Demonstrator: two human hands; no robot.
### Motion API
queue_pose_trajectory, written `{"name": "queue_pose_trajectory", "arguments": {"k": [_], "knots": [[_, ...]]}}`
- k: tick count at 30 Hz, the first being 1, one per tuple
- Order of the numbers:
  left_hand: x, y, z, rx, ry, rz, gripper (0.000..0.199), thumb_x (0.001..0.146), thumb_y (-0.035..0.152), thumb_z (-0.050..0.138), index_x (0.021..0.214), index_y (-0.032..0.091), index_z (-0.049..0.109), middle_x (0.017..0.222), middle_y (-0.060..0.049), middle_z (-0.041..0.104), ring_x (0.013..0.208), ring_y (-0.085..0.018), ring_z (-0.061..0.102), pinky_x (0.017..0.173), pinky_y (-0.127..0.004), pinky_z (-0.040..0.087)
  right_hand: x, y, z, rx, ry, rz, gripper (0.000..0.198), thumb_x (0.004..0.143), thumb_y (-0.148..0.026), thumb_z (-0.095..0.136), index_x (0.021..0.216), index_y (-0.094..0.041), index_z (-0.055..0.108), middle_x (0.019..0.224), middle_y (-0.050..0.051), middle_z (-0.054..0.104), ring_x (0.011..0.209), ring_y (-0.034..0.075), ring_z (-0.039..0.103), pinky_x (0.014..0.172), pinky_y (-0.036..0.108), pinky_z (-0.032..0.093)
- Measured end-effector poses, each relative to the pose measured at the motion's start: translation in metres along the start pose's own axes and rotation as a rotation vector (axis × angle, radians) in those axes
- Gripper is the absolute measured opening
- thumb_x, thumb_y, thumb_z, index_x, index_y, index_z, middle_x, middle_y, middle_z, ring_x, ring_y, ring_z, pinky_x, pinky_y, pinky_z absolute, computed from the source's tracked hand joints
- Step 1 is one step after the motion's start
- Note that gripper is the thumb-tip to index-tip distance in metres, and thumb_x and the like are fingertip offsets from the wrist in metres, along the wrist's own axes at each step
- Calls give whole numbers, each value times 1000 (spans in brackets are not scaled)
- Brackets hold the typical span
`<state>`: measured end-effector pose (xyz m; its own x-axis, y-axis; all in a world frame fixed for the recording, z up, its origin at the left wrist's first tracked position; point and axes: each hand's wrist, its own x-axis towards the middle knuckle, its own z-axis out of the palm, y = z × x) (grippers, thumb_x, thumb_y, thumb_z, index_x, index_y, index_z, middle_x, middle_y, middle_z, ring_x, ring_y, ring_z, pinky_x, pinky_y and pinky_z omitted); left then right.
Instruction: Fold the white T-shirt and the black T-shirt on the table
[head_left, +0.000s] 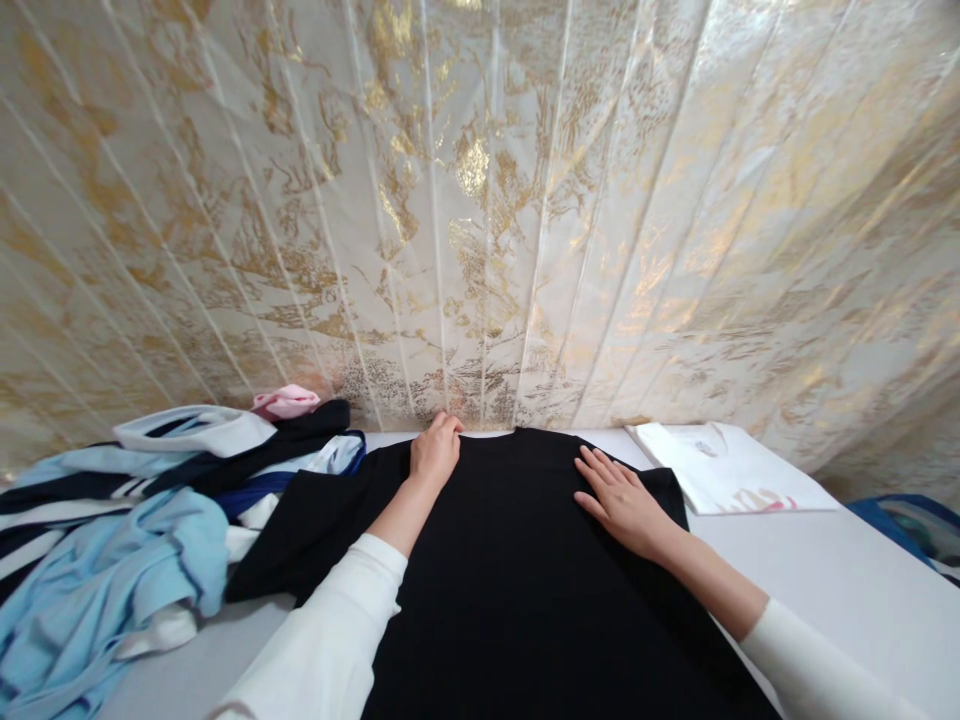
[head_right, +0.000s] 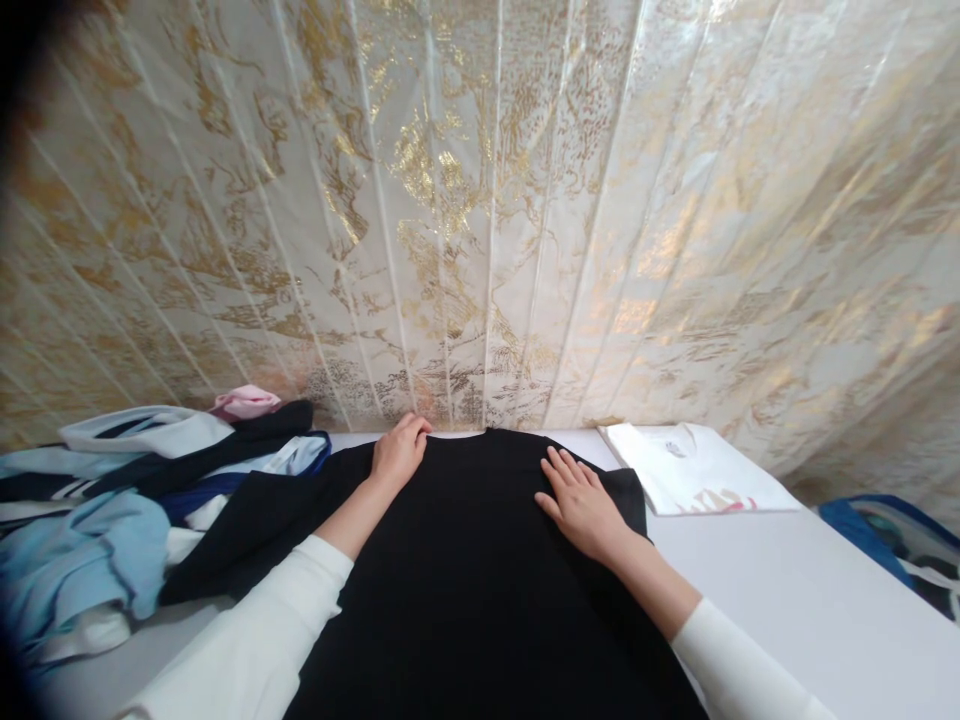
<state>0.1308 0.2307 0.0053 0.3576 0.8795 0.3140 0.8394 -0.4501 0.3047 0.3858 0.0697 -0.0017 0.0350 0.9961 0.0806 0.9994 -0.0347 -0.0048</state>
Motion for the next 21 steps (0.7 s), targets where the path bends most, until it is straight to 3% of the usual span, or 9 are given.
{"name": "queue_pose_trajectory", "arguments": {"k": [3,5,8,12,16,21], "knots": [[-1,2,0,5,4,6,18,95,29,56,108,17,60,111,-6,61,90,-18,62,79,-36,52,-1,-40,-4,76,13,-264,59,96,-51,35,147,-21,35,157,7,22,145,21,18,116,43,21],[-2,3,0,14,13,15,15,96,25,53,106,17,60,111,-5,60,88,-17,62,79,-35,52,6,-68,-2,147,14,-366,57,97,-51,33,146,-22,35,156,6,26,144,20,22,115,41,23],[-5,3,1,31,29,24,15,97,23,51,107,17,59,113,-6,59,89,-17,62,78,-35,52,30,-78,7,139,33,-183,56,97,-49,36,145,-22,38,155,5,29,143,19,25,115,37,24],[-4,-1,4,44,10,39,22,95,31,57,112,17,59,114,-7,60,96,-19,61,82,-38,53,61,-43,21,57,76,154,58,98,-45,31,145,-11,38,154,13,29,142,24,25,114,43,22],[-4,-2,2,49,-31,54,25,95,32,57,114,17,59,118,-8,59,101,-21,60,87,-42,51,66,-23,29,15,84,212,61,98,-47,26,146,-12,35,156,12,25,143,25,23,114,44,20],[-28,18,-12,80,-52,29,30,93,31,57,118,15,57,121,-11,58,113,-28,54,95,-49,44,55,-30,32,-11,89,194,67,95,-53,27,147,-10,34,156,13,23,144,27,21,114,45,21]]}}
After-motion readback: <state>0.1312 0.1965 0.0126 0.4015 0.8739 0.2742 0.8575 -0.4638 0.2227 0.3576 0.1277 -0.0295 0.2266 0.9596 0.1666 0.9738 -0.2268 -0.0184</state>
